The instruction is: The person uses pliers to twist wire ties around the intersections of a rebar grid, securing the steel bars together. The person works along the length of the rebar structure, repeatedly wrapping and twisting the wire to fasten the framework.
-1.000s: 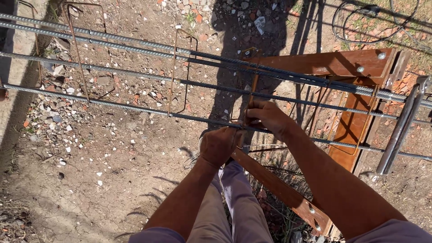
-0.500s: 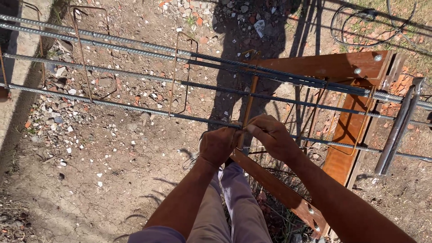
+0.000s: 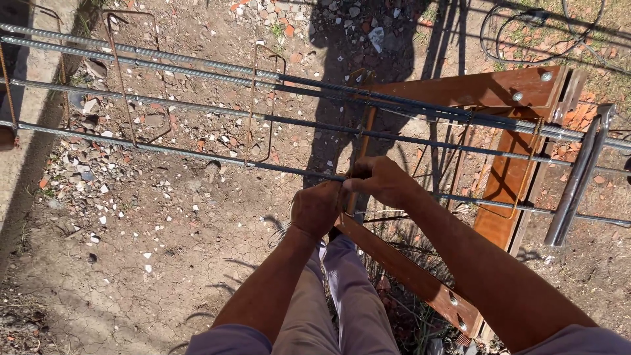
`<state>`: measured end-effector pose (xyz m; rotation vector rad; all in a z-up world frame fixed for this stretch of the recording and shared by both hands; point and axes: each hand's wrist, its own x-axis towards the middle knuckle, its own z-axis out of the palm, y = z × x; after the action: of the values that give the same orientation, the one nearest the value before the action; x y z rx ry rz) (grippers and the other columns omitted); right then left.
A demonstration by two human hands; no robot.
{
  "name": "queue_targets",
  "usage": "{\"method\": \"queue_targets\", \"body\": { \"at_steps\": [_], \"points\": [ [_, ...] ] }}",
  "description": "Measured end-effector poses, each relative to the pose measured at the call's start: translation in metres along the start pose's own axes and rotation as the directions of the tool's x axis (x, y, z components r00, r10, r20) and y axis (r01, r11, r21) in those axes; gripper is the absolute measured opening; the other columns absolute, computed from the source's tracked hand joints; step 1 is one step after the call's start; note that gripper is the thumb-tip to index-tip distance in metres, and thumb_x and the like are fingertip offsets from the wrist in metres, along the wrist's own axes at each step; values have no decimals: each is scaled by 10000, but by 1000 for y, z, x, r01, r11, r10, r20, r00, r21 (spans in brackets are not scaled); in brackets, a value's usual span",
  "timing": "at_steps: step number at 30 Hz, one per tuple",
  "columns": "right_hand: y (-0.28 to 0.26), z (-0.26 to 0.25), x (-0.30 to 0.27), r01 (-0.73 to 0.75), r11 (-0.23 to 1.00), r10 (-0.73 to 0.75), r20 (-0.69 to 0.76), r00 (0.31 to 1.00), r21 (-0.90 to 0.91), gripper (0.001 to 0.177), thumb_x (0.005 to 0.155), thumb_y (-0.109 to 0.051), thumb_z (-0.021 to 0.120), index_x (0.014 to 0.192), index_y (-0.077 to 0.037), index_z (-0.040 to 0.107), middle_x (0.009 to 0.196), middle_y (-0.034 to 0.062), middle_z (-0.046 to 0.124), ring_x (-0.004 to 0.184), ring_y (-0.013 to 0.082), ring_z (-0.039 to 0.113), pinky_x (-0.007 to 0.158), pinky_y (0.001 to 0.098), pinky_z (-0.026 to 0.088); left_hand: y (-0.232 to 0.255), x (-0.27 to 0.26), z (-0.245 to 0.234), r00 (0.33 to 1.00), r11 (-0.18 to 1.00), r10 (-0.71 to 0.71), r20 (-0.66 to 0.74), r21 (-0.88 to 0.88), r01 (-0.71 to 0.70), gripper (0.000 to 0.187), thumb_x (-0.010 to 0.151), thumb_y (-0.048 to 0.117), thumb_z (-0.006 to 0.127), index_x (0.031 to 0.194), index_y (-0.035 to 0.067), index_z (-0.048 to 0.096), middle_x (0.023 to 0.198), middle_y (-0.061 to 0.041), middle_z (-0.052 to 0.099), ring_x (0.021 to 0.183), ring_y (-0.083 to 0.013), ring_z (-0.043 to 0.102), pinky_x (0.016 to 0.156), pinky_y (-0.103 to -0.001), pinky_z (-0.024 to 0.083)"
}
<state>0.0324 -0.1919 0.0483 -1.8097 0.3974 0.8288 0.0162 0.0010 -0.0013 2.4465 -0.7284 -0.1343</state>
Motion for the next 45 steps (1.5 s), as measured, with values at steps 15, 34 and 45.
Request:
{"method": "queue_targets", "body": {
  "at_steps": [15, 34, 45],
  "points": [
    [-12, 21, -18, 20, 975, -73, -232, 970, -223, 215, 903, -370, 695, 929, -160, 733, 824, 88, 740, 888, 303, 725, 805, 429, 529, 70, -2, -51, 681, 489, -613, 400, -485, 725, 560, 914, 453, 614, 1307, 58, 553, 826, -223, 702, 962, -524, 657, 860, -653, 495],
    [8, 19, 4, -15, 992, -16, -240, 971, -126, 224, 752, -364, 684, 777, -148, 738, 772, 104, 721, 840, 369, 713, 742, 474, 550, 114, 61, -88, 573, 704, -614, 543, 48, 709, 404, 825, 224, 481, 1076, -15, 689, 944, -259, 718, 1020, -480, 686, 797, -546, 580],
    [-27, 7, -18, -141, 976, 107, -201, 974, -165, 303, 626, -466, 705, 835, -260, 784, 904, 41, 761, 999, 309, 720, 821, 434, 571, 31, 29, -34, 503, 567, -658, 559, -71, 821, 243, 677, 262, 621, 783, 159, 814, 719, -111, 727, 777, -317, 717, 655, -438, 522]
  ]
}}
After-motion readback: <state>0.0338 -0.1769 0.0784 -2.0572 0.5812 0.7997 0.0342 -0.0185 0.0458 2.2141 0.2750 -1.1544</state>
